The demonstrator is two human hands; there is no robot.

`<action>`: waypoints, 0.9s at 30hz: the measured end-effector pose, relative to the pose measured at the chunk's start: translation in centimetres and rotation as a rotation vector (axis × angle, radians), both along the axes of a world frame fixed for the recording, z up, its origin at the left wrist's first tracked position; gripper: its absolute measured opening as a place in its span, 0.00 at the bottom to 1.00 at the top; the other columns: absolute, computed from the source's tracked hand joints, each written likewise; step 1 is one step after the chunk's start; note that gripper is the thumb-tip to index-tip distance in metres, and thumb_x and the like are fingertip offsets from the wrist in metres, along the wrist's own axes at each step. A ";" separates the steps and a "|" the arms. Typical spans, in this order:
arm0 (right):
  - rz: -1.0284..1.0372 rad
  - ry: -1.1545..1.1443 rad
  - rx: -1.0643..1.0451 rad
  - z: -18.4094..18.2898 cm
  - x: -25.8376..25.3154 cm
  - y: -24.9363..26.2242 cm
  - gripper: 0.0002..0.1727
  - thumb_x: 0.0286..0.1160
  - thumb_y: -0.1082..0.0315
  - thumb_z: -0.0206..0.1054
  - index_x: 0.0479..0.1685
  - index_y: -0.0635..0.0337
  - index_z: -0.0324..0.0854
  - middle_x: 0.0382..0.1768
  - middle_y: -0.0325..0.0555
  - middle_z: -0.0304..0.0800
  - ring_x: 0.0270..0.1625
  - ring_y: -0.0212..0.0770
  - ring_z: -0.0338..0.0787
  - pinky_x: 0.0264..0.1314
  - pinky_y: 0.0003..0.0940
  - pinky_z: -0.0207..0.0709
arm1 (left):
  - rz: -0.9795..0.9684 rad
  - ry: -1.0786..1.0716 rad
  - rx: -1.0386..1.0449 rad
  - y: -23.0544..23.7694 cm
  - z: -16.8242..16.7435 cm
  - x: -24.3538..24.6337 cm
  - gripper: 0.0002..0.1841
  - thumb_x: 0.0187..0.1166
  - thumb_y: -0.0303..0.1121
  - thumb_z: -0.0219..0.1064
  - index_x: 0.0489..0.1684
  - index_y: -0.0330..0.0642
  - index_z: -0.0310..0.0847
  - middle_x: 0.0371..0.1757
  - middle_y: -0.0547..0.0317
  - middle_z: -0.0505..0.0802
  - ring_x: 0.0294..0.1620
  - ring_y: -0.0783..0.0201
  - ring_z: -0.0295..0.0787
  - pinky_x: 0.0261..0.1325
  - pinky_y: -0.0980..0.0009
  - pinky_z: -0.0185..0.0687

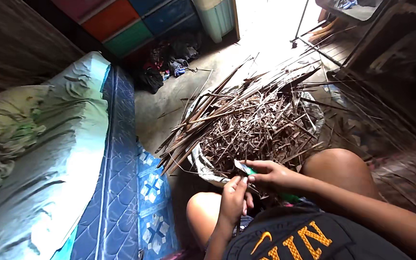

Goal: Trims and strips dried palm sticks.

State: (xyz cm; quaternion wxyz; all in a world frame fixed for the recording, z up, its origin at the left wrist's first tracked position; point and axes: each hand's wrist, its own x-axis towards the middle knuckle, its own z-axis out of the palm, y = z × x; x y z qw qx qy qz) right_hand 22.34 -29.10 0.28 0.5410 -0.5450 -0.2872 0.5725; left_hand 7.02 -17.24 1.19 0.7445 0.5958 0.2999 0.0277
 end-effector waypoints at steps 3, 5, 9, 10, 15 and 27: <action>-0.198 0.015 -0.001 0.0 1.8 0.4 0.31 0.89 0.65 0.59 0.90 0.55 0.61 0.35 0.37 0.84 0.21 0.26 0.77 0.22 0.22 0.75 | -0.045 0.042 0.059 -0.1 -0.2 -0.1 0.19 0.90 0.27 0.51 0.72 0.25 0.75 0.11 0.65 0.82 0.05 0.80 0.67 0.09 0.83 0.61; -0.200 0.003 -0.013 0.0 3.0 0.4 0.32 0.90 0.64 0.58 0.93 0.54 0.57 0.36 0.37 0.82 0.22 0.27 0.76 0.23 0.22 0.74 | -0.066 0.098 0.195 -0.2 -0.5 -0.2 0.20 0.91 0.30 0.54 0.75 0.27 0.75 0.10 0.67 0.81 0.05 0.79 0.67 0.09 0.82 0.63; 0.085 -0.032 -0.073 0.1 0.1 0.0 0.37 0.88 0.63 0.61 0.95 0.51 0.52 0.39 0.43 0.85 0.24 0.29 0.78 0.26 0.26 0.75 | -0.033 0.214 0.745 0.1 -1.3 -0.1 0.14 0.86 0.32 0.56 0.35 0.35 0.86 0.14 0.64 0.81 0.14 0.73 0.77 0.22 0.72 0.77; 0.115 -0.017 -0.065 -0.2 -0.8 -0.1 0.39 0.88 0.63 0.61 0.97 0.49 0.49 0.39 0.44 0.85 0.23 0.29 0.77 0.25 0.26 0.74 | -0.013 0.220 0.852 0.2 -1.4 -0.1 0.14 0.82 0.30 0.57 0.28 0.36 0.85 0.16 0.61 0.83 0.16 0.69 0.81 0.26 0.68 0.80; 0.004 -0.076 -0.011 -1.4 -2.5 0.2 0.36 0.87 0.63 0.63 0.94 0.53 0.56 0.44 0.43 0.87 0.23 0.25 0.76 0.26 0.22 0.73 | -0.010 0.220 1.129 -0.3 -1.3 0.2 0.11 0.78 0.27 0.61 0.27 0.33 0.86 0.21 0.52 0.86 0.25 0.58 0.87 0.33 0.59 0.84; -0.580 -0.139 -0.035 -1.7 5.2 2.0 0.30 0.91 0.66 0.59 0.90 0.60 0.62 0.31 0.41 0.83 0.20 0.27 0.75 0.22 0.22 0.72 | -0.029 0.135 0.984 -0.9 -1.4 -0.1 0.19 0.89 0.32 0.58 0.72 0.34 0.83 0.26 0.52 0.92 0.15 0.67 0.81 0.27 0.66 0.84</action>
